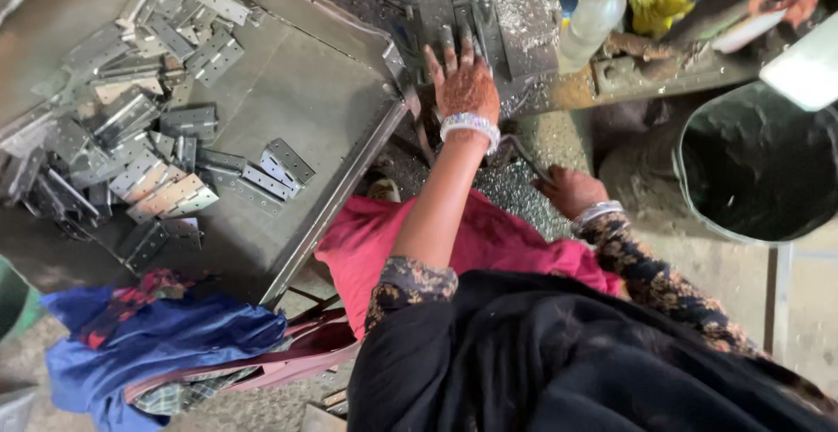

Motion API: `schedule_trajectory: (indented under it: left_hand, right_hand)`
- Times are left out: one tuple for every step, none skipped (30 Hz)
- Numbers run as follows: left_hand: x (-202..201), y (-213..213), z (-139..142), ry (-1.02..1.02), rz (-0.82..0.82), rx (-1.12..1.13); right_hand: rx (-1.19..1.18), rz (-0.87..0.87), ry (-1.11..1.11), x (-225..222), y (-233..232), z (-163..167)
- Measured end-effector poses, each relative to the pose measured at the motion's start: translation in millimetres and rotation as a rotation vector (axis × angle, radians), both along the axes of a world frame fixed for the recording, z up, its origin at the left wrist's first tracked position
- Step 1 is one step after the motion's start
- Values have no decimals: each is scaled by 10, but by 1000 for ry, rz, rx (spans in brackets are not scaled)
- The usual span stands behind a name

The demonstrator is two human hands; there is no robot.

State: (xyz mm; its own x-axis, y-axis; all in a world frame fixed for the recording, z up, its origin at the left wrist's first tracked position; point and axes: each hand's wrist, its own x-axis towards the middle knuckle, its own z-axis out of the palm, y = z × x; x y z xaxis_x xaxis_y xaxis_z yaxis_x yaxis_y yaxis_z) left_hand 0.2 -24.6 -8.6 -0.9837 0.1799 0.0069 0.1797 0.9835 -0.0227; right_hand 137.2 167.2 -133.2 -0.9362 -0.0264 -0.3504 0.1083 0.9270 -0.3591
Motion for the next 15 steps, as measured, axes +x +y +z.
schedule_trajectory:
  left_hand:
    - [-4,-25,25,-10,15,-33]
    - [-12,-10,44,-37,16,-62]
    - [-16,-4,55,-66,7,-72]
    - [-43,-1,67,-82,4,-100]
    - [-73,20,72,-101,9,-129]
    - [-96,20,70,-129,11,-163]
    - [-125,38,63,-98,20,-157]
    - [-146,33,54,-57,28,-148]
    - [-169,36,43,-12,39,-135]
    - [-181,26,30,23,36,-75]
    - [-191,11,19,50,35,-11]
    - [-204,11,10,90,45,49]
    - [-217,-10,6,33,51,-5]
    - [-232,1,3,-39,43,-40]
    - [-250,-1,1,-103,33,-72]
  right_hand:
    - [-54,-17,-1,-11,-40,25]
    - [-36,15,-72,-52,-30,67]
    - [1,36,-144,-117,-10,98]
    - [30,63,-205,-182,15,124]
    - [60,98,-154,-253,60,139]
    - [85,130,-113,-262,67,118]
    - [109,154,-74,-271,106,95]
    - [58,88,-91,-230,99,36]
    - [10,24,-102,-158,86,-35]
    - [-39,-39,-118,-81,66,-113]
    - [-22,-33,-76,-25,54,-183]
    - [-9,-13,-21,-22,73,-229]
    - [-15,5,37,-36,47,-276]
    - [148,243,76,-76,93,-281]
    - [239,406,104,-143,112,-281]
